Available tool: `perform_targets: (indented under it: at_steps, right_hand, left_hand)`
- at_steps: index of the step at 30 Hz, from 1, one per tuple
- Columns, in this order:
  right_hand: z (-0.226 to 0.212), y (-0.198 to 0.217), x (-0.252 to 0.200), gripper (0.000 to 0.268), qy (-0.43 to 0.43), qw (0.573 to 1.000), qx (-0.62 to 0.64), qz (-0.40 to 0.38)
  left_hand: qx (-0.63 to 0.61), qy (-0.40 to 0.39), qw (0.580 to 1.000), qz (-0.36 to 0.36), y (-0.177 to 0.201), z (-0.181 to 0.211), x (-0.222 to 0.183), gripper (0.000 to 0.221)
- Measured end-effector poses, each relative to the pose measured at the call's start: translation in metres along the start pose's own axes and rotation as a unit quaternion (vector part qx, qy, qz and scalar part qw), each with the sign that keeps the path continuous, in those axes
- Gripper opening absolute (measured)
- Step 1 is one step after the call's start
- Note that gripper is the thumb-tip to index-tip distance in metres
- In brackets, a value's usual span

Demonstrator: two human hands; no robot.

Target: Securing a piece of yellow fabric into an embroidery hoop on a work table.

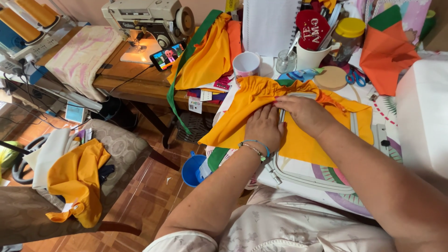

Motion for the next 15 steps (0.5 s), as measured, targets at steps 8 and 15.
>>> perform_targets:
  at_steps: [8, 15]
  right_hand:
    - [0.034, -0.018, -0.001, 0.043, -0.006, 0.999, 0.032, 0.013]
    - [0.041, 0.025, -0.034, 0.033, -0.142, 0.985, -0.089, 0.037]
  left_hand:
    - [0.031, -0.001, 0.999, 0.021, -0.018, 0.001, 0.010, 0.060]
    - [0.043, -0.009, 0.999, -0.004, -0.011, 0.002, 0.010, 0.063]
Point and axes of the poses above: each hand's wrist, its own x-axis towards the middle knuckle, its own y-axis out of the back of the hand, z = x × y, the point moved 7 cm from there along x, towards the middle knuckle, and after that the axes turned 7 degrees about x, right-handed, at the moved point
